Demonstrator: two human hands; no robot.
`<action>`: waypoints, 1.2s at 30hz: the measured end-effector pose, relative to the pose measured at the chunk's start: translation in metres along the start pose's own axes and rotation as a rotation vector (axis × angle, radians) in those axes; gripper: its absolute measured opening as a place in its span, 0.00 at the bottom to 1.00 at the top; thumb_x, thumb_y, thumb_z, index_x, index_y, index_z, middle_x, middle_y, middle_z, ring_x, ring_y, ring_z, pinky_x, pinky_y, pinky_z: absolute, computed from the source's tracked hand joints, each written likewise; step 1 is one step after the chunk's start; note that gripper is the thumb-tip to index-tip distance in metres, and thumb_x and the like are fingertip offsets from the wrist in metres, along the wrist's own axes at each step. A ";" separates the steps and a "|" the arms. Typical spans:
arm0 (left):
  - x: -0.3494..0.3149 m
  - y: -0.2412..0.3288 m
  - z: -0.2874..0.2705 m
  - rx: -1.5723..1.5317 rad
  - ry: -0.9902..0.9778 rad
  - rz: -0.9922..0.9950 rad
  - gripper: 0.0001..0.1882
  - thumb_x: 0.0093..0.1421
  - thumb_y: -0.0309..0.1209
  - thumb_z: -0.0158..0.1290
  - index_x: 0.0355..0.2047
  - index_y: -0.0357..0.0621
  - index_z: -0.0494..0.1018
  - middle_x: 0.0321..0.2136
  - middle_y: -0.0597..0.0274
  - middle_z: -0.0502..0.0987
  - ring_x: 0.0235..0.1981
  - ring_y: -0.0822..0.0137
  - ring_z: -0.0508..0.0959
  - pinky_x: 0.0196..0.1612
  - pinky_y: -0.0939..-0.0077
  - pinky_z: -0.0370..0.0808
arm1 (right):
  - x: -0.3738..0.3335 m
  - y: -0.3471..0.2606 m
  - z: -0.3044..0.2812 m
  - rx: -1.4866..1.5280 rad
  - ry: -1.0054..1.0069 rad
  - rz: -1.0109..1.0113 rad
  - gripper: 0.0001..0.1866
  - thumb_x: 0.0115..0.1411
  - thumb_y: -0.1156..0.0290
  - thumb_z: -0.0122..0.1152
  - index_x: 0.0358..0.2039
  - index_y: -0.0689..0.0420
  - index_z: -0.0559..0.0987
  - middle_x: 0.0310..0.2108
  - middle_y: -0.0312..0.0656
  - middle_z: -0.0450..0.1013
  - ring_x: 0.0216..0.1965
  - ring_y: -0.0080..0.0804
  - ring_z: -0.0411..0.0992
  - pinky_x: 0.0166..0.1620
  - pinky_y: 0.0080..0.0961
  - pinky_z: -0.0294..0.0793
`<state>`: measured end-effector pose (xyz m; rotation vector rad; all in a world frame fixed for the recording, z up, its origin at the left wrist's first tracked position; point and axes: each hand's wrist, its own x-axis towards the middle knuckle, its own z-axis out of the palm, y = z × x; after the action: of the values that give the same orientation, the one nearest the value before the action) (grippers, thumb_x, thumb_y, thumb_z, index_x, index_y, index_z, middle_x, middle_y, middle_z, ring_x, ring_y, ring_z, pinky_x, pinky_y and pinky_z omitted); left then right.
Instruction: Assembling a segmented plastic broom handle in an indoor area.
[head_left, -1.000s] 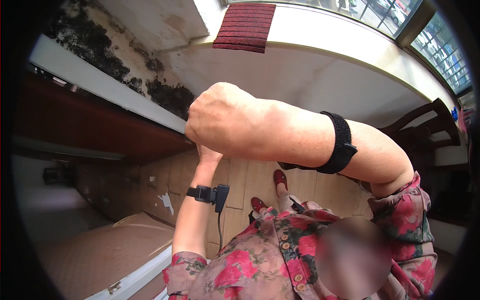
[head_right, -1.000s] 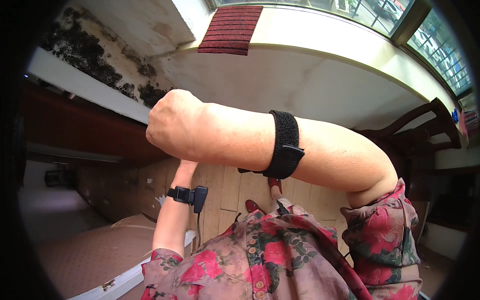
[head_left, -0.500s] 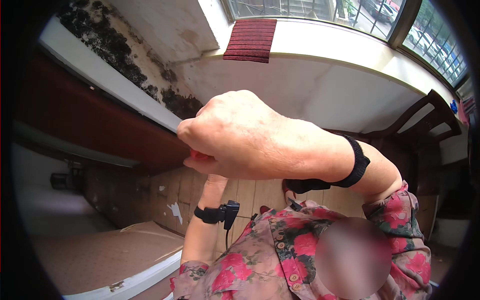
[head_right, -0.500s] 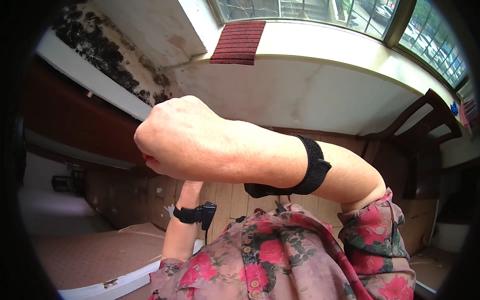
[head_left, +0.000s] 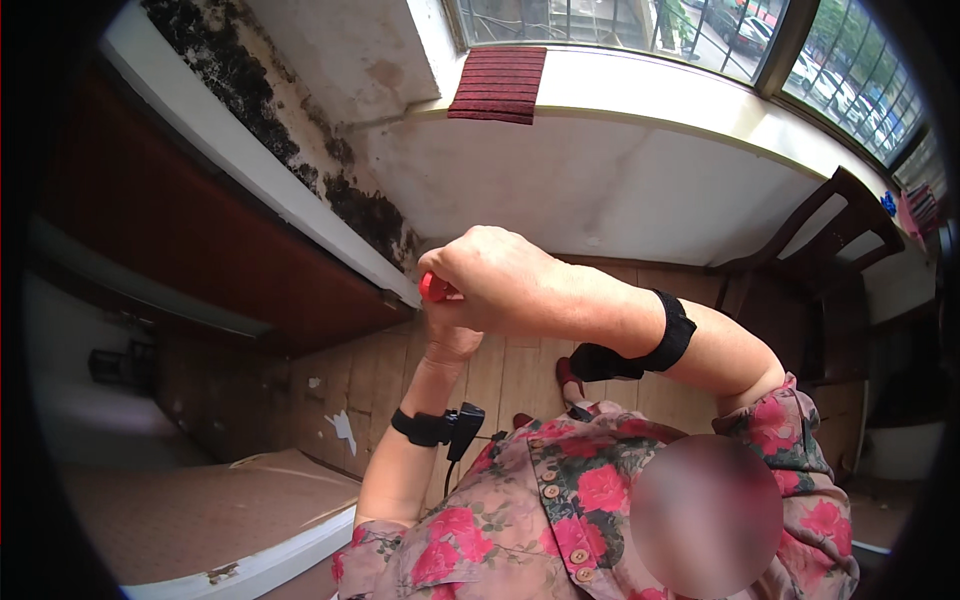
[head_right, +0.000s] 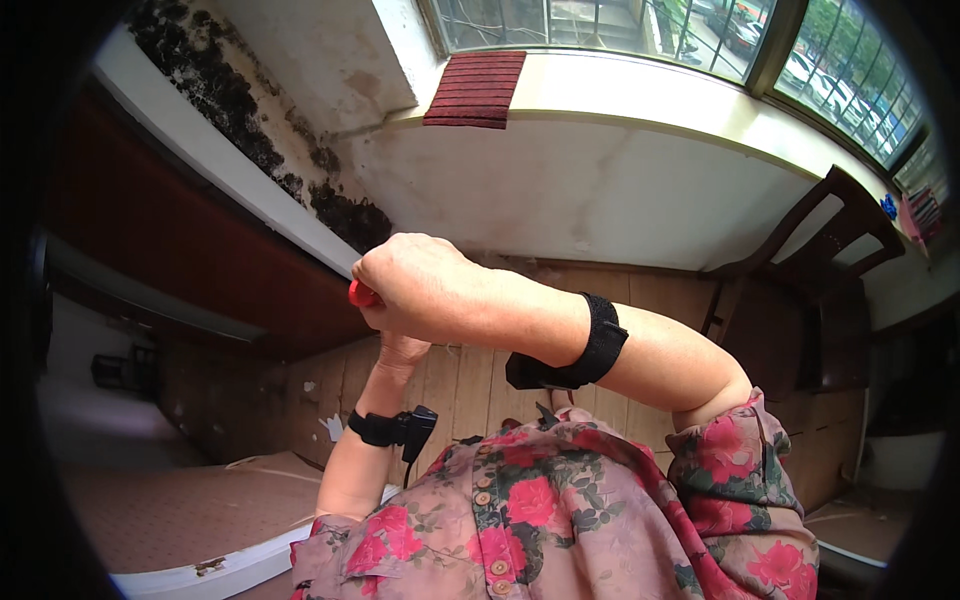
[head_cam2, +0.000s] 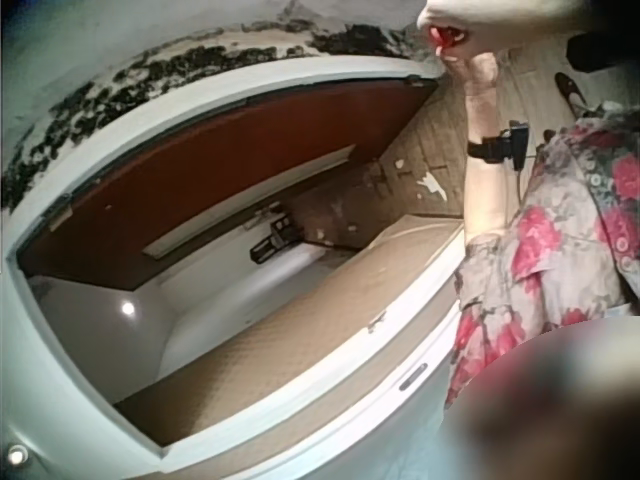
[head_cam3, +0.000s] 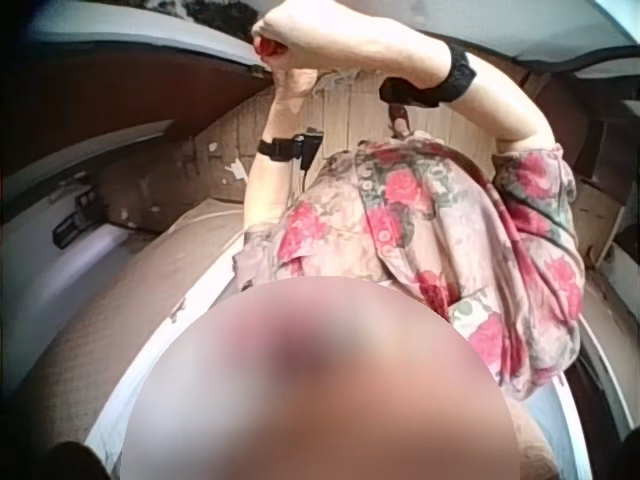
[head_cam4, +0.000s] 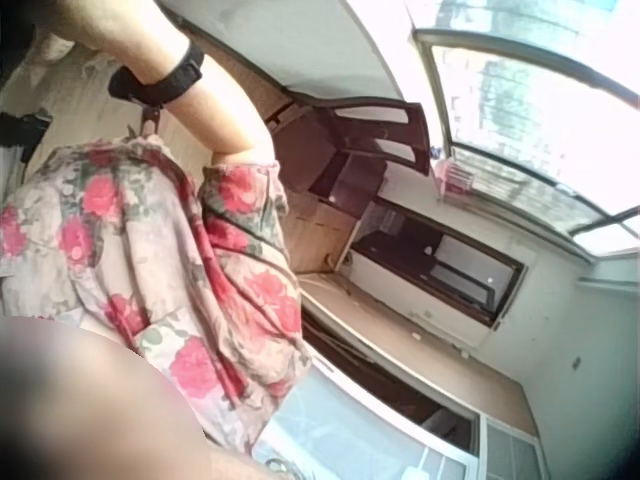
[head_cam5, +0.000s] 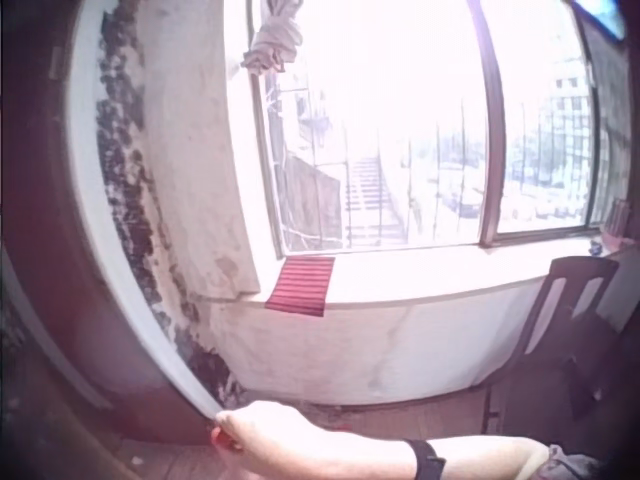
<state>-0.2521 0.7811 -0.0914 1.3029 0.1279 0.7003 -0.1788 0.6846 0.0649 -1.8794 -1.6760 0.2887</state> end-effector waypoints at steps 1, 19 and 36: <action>-0.005 -0.004 0.000 -0.007 -0.002 -0.002 0.21 0.58 0.31 0.58 0.49 0.46 0.62 0.46 0.67 0.69 0.49 0.72 0.70 0.51 0.70 0.69 | -0.003 0.001 0.001 -0.024 -0.032 -0.025 0.12 0.49 0.71 0.60 0.35 0.62 0.77 0.22 0.51 0.74 0.27 0.50 0.75 0.33 0.37 0.75; -0.018 -0.073 -0.001 0.213 0.242 -0.567 0.22 0.66 0.45 0.46 0.40 0.34 0.71 0.35 0.51 0.79 0.22 0.66 0.81 0.22 0.80 0.78 | -0.088 0.223 0.268 0.345 0.271 0.762 0.35 0.49 0.67 0.65 0.57 0.57 0.64 0.27 0.55 0.75 0.33 0.55 0.75 0.37 0.43 0.75; 0.119 -0.044 -0.094 0.466 0.192 -0.609 0.13 0.64 0.34 0.50 0.40 0.35 0.75 0.37 0.53 0.79 0.25 0.66 0.81 0.27 0.79 0.78 | 0.101 0.281 0.304 0.303 -0.074 0.824 0.05 0.50 0.73 0.60 0.28 0.60 0.80 0.29 0.55 0.76 0.36 0.51 0.77 0.39 0.42 0.76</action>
<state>-0.1840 0.9199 -0.1234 1.5260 0.8484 0.2696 -0.0889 0.8606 -0.3123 -2.2313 -0.7495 0.8861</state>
